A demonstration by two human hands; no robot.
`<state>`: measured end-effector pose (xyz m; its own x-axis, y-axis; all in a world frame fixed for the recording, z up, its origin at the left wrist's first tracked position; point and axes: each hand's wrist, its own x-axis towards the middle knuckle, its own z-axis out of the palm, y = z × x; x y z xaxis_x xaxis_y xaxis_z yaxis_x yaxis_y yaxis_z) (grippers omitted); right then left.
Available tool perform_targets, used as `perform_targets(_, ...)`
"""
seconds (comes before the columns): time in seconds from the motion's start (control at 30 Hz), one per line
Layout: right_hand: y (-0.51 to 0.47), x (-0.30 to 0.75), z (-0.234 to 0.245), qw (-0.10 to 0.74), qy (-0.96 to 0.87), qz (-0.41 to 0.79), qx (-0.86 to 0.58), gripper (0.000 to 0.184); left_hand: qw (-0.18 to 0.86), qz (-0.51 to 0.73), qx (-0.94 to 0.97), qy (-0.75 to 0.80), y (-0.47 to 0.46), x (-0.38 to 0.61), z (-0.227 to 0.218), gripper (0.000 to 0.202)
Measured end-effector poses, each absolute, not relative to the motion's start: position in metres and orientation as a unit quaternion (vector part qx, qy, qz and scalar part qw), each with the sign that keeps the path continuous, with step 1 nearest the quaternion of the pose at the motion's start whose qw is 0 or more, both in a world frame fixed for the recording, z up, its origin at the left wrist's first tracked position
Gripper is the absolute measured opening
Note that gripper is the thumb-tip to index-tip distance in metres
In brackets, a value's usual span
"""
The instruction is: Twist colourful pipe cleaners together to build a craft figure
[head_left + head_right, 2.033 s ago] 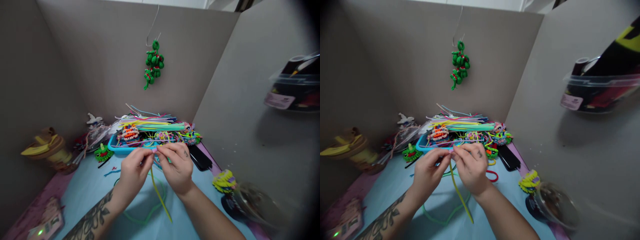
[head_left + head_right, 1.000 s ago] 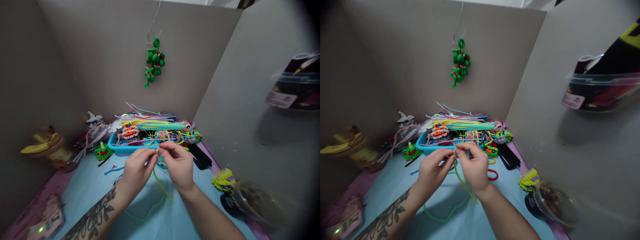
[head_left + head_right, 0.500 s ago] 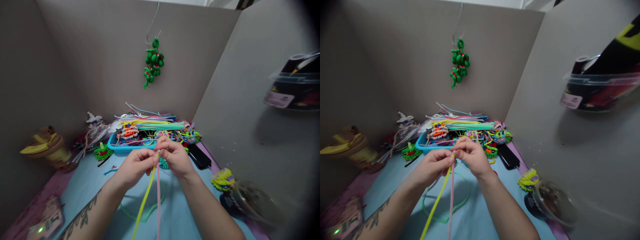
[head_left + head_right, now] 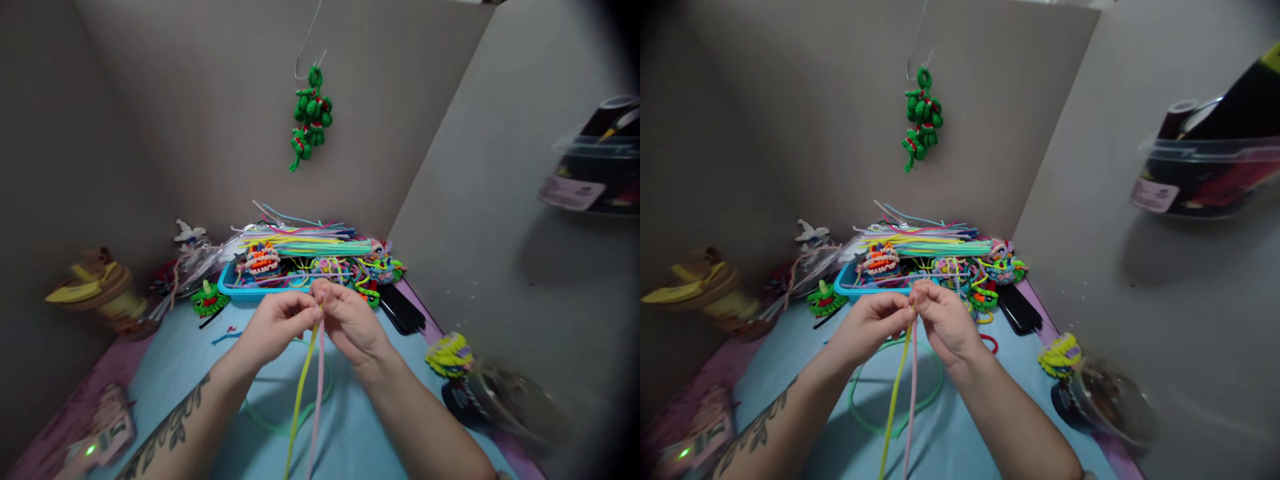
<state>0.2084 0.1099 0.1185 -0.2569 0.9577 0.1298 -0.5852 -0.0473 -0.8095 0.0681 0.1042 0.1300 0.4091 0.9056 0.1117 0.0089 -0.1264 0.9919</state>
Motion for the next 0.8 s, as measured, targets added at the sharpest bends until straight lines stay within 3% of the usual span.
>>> perform_targets(0.07, 0.110, 0.211, 0.119, 0.562, -0.423, 0.668, -0.245, 0.031, 0.543, 0.438, 0.610, 0.376, 0.106, 0.068, 0.129, 0.022)
perform_targets(0.2, 0.106, 0.212, 0.121, 0.492, -0.524, 0.644, -0.261, 0.065, 0.511, 0.523, 0.552, 0.401, 0.109, 0.066, 0.131, 0.020)
perform_targets(0.23, 0.104, 0.212, 0.122, 0.483, -0.548, 0.626, -0.273, 0.065, 0.509, 0.535, 0.542, 0.401, 0.109, 0.065, 0.133, 0.020)
perform_targets(0.4, 0.097, 0.213, 0.129, 0.522, -0.645, 0.376, -0.412, 0.009, 0.499, 0.548, 0.542, 0.396, 0.106, 0.057, 0.141, 0.021)
perform_targets(0.63, 0.101, 0.223, 0.130, 0.525, -0.739, 0.112, -0.407, 0.014, 0.652, 0.451, 0.529, 0.304, 0.103, 0.053, 0.141, 0.033)
perform_targets(0.8, 0.097, 0.223, 0.131, 0.497, -0.780, 0.005, -0.380, 0.019, 0.631, 0.456, 0.561, 0.282, 0.097, 0.050, 0.142, 0.032)
